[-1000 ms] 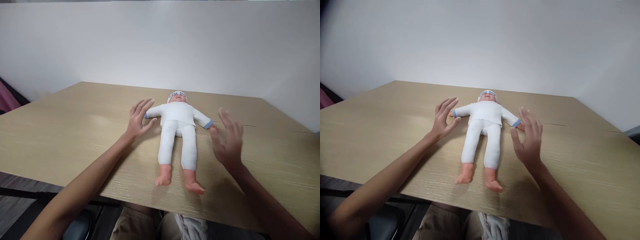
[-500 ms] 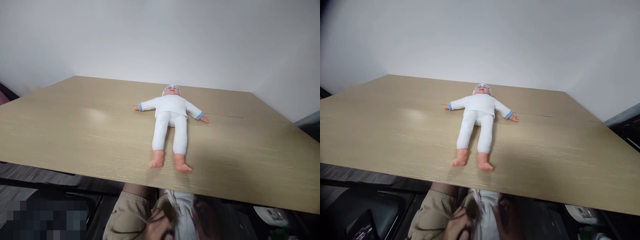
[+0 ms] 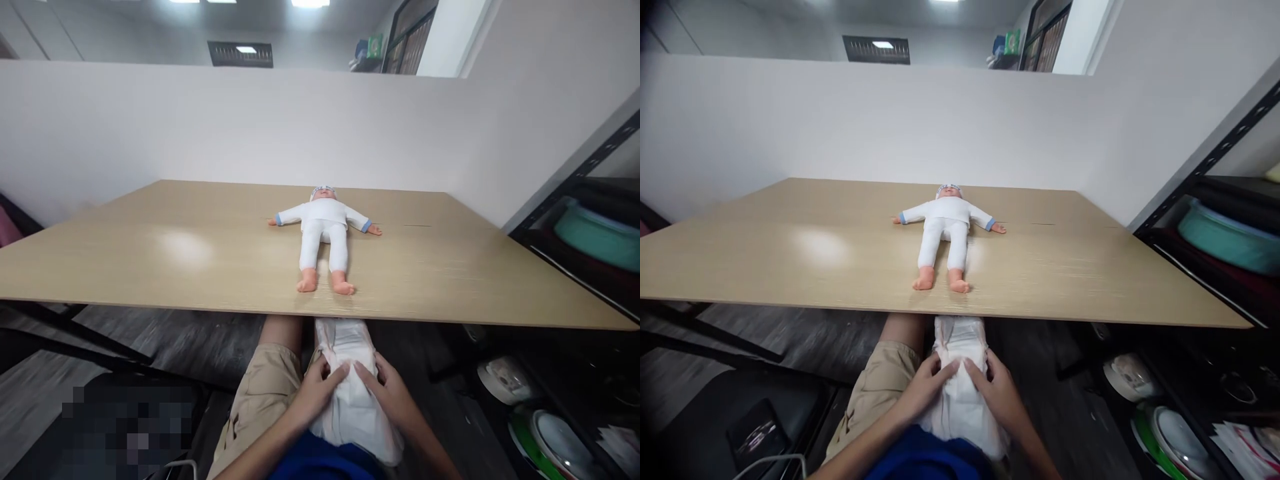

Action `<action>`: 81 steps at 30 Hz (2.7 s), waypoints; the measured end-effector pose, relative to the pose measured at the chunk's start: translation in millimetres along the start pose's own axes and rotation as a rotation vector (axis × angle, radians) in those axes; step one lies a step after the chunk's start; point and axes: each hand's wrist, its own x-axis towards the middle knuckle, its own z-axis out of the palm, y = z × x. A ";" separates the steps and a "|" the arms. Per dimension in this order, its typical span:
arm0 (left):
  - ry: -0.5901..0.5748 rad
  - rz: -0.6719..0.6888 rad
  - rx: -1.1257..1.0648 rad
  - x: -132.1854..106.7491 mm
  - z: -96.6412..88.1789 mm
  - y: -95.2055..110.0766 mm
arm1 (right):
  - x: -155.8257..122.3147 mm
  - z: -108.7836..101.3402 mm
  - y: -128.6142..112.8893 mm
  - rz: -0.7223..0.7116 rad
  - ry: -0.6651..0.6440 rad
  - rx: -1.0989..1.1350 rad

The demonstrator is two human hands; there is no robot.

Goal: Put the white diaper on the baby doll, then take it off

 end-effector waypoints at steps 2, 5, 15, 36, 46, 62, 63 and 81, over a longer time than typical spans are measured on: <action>-0.024 0.092 0.090 -38.4 4.2 14.5 | -32.1 3.5 -29.7 -0.070 0.043 -0.053; 0.053 0.188 0.279 -92.5 6.0 31.2 | -75.2 11.5 -67.2 -0.151 0.142 -0.099; 0.113 0.070 0.166 -78.1 -18.6 40.0 | -41.3 48.9 -82.0 -0.123 0.116 0.030; 0.223 0.013 -0.032 -43.0 -32.2 29.9 | 23.9 41.3 -75.4 -0.768 0.251 -0.794; 0.254 0.154 0.428 -65.4 -56.6 15.0 | 71.6 76.0 -70.1 -0.625 -0.064 -1.054; -0.332 1.064 2.038 130.9 -87.1 230.4 | 69.7 73.5 -73.6 -0.638 -0.051 -1.094; -0.439 1.076 2.077 141.5 -82.3 232.3 | 69.7 73.2 -74.3 -0.634 -0.056 -1.096; -0.633 1.089 1.222 173.0 -52.8 288.8 | 101.6 47.1 -98.6 -0.558 -0.288 -1.145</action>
